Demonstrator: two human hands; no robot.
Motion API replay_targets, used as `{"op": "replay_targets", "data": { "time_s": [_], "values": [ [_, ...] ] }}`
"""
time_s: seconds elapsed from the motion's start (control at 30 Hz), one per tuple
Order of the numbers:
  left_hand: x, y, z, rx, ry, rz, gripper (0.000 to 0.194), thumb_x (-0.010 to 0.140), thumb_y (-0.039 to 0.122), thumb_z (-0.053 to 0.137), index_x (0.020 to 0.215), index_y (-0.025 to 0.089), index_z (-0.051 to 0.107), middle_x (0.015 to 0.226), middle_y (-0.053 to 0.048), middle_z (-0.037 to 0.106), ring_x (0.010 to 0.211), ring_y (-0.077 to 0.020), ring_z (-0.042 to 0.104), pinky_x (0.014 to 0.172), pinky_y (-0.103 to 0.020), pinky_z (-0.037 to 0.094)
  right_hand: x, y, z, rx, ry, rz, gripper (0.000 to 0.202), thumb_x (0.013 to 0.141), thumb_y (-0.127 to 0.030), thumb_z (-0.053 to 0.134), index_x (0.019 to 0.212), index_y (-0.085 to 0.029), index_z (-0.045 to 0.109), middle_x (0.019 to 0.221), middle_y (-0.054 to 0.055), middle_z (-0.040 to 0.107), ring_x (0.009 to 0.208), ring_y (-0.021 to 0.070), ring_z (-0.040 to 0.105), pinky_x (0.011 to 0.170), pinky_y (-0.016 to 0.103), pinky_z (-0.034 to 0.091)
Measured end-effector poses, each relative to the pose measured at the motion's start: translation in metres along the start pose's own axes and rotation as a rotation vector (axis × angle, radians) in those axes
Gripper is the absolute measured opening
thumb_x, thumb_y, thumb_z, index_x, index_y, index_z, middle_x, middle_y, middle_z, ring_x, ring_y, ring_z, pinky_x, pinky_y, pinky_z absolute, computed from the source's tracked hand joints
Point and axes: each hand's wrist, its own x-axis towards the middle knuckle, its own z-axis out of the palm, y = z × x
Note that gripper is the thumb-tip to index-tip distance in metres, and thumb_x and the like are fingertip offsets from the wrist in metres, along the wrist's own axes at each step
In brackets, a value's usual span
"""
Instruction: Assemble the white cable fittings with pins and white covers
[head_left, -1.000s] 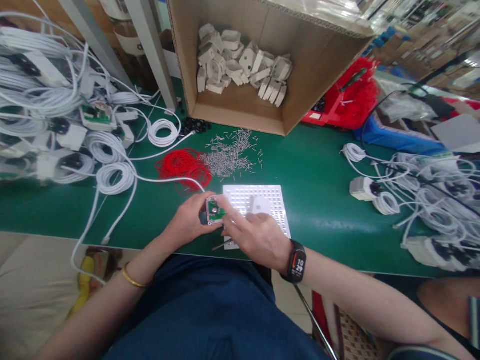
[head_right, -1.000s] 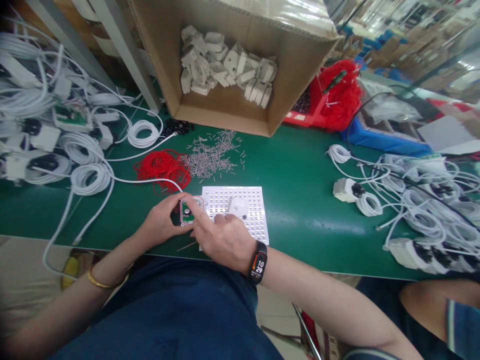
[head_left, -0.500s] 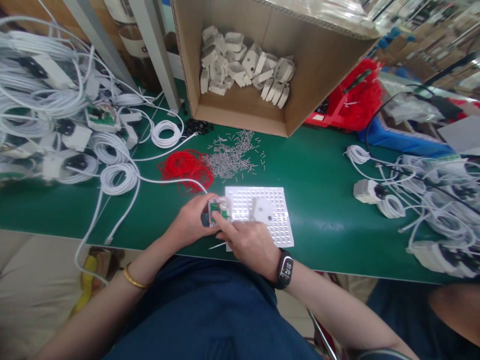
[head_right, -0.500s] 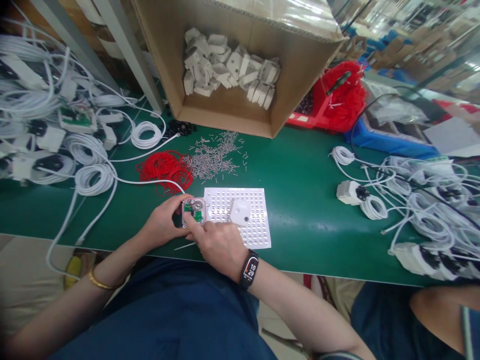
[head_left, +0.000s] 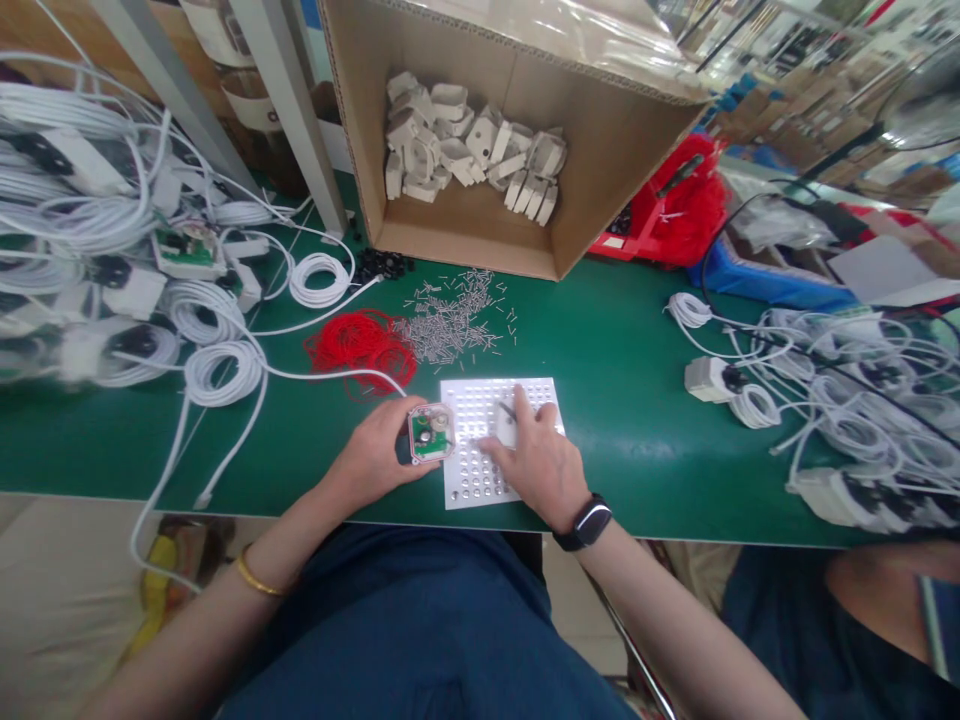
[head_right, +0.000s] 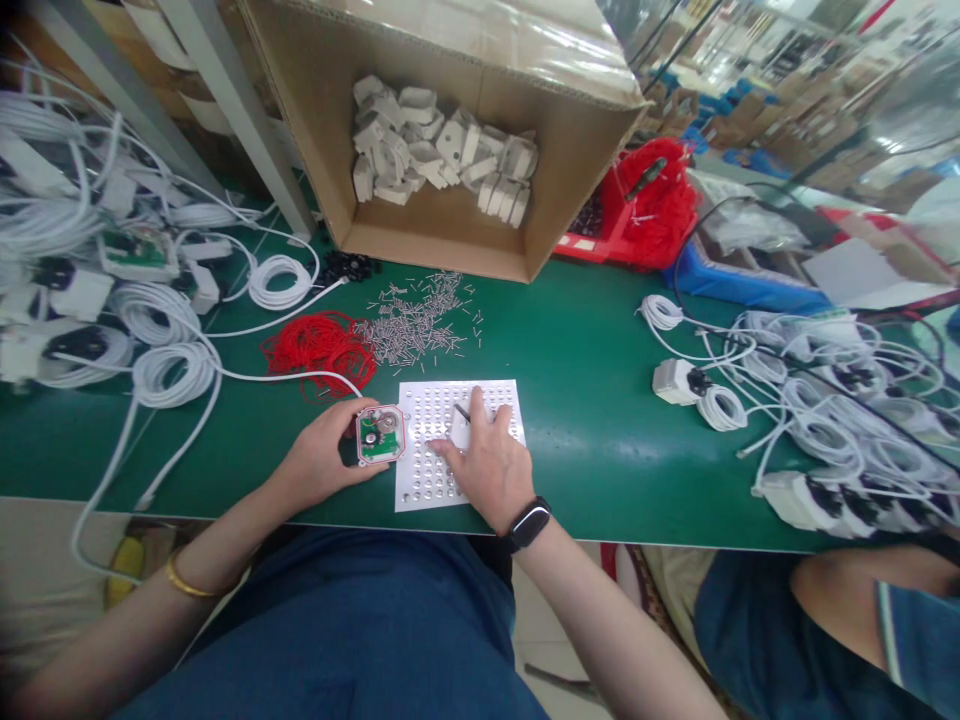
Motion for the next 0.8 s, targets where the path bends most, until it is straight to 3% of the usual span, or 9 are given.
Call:
{"op": "replay_targets", "data": {
  "time_s": [0.07,0.13,0.23,0.3,0.4,0.53,0.6,0.7,0.8],
  "values": [
    [-0.001,0.001,-0.001,-0.017,-0.013,0.003,0.06,0.067,0.034,0.072,0.118,0.02,0.043,0.115,-0.008,0.057,0.106,-0.0241,0.055,0.084,-0.036,0.051,0.003,0.001,0.0,0.163,0.01,0.044,0.065,0.08,-0.059,0.051,0.128,-0.016,0.045,0.101,0.016,0.051,0.065,0.0182,0.056,0.053,0.028,0.041],
    [-0.002,0.007,-0.003,-0.042,-0.014,-0.01,0.061,0.067,0.034,0.072,0.118,0.021,0.042,0.114,-0.007,0.057,0.102,-0.0226,0.057,0.081,-0.034,0.052,0.006,0.002,-0.005,0.595,-0.043,0.112,0.055,0.079,-0.053,0.053,0.122,-0.019,0.049,0.095,0.009,0.053,0.059,0.0129,0.05,0.051,0.025,0.039],
    [-0.003,0.025,-0.009,-0.032,0.052,-0.014,0.063,0.068,0.036,0.072,0.12,0.023,0.039,0.109,-0.006,0.058,0.092,-0.0202,0.061,0.076,-0.031,0.052,0.009,-0.003,-0.009,1.255,-0.229,0.218,0.049,0.082,-0.054,0.04,0.116,-0.021,0.05,0.071,-0.002,0.049,0.041,0.0068,0.027,0.039,0.021,0.027],
    [-0.003,0.04,-0.014,0.069,0.084,0.05,0.061,0.069,0.041,0.069,0.12,0.022,0.039,0.105,-0.006,0.058,0.091,-0.0215,0.061,0.077,-0.032,0.052,0.01,-0.01,-0.006,1.556,-0.347,0.31,0.045,0.081,-0.054,0.038,0.108,-0.02,0.052,0.061,-0.006,0.043,0.038,0.0054,0.014,0.036,0.019,0.019],
    [0.001,0.057,-0.02,0.305,0.032,0.159,0.054,0.074,0.045,0.064,0.118,0.02,0.044,0.098,-0.008,0.059,0.088,-0.0244,0.06,0.075,-0.035,0.051,0.009,-0.021,0.004,1.88,-0.454,0.436,0.039,0.074,-0.048,0.052,0.101,-0.02,0.053,0.06,-0.007,0.045,0.037,0.0033,0.011,0.035,0.017,0.012],
    [0.004,0.063,-0.021,0.463,-0.042,0.195,0.051,0.076,0.041,0.064,0.119,0.019,0.047,0.093,-0.009,0.056,0.08,-0.0229,0.058,0.07,-0.035,0.052,0.005,-0.031,0.012,1.838,-0.426,0.332,0.036,0.076,-0.046,0.055,0.104,-0.025,0.049,0.065,-0.007,0.048,0.037,0.0032,0.015,0.034,0.016,0.012],
    [0.005,0.063,-0.02,0.474,-0.049,0.197,0.05,0.075,0.039,0.065,0.117,0.019,0.048,0.091,-0.009,0.054,0.079,-0.0221,0.057,0.07,-0.034,0.052,0.003,-0.033,0.012,1.722,-0.385,0.206,0.035,0.079,-0.047,0.052,0.106,-0.026,0.047,0.074,-0.003,0.053,0.04,0.0051,0.03,0.035,0.015,0.018],
    [0.005,0.064,-0.021,0.456,-0.055,0.204,0.05,0.074,0.038,0.067,0.116,0.018,0.049,0.092,-0.009,0.053,0.081,-0.0221,0.057,0.072,-0.034,0.052,0.002,-0.034,0.01,1.551,-0.309,0.032,0.038,0.082,-0.049,0.045,0.112,-0.026,0.043,0.1,0.004,0.056,0.069,0.0139,0.055,0.045,0.019,0.038],
    [0.005,0.064,-0.024,0.444,-0.069,0.207,0.05,0.074,0.038,0.066,0.116,0.018,0.048,0.095,-0.01,0.053,0.082,-0.0235,0.058,0.072,-0.036,0.053,0.002,-0.034,0.007,1.456,-0.286,-0.106,0.039,0.086,-0.049,0.038,0.115,-0.024,0.04,0.112,0.007,0.054,0.091,0.02,0.057,0.062,0.026,0.048]
  ]
}}
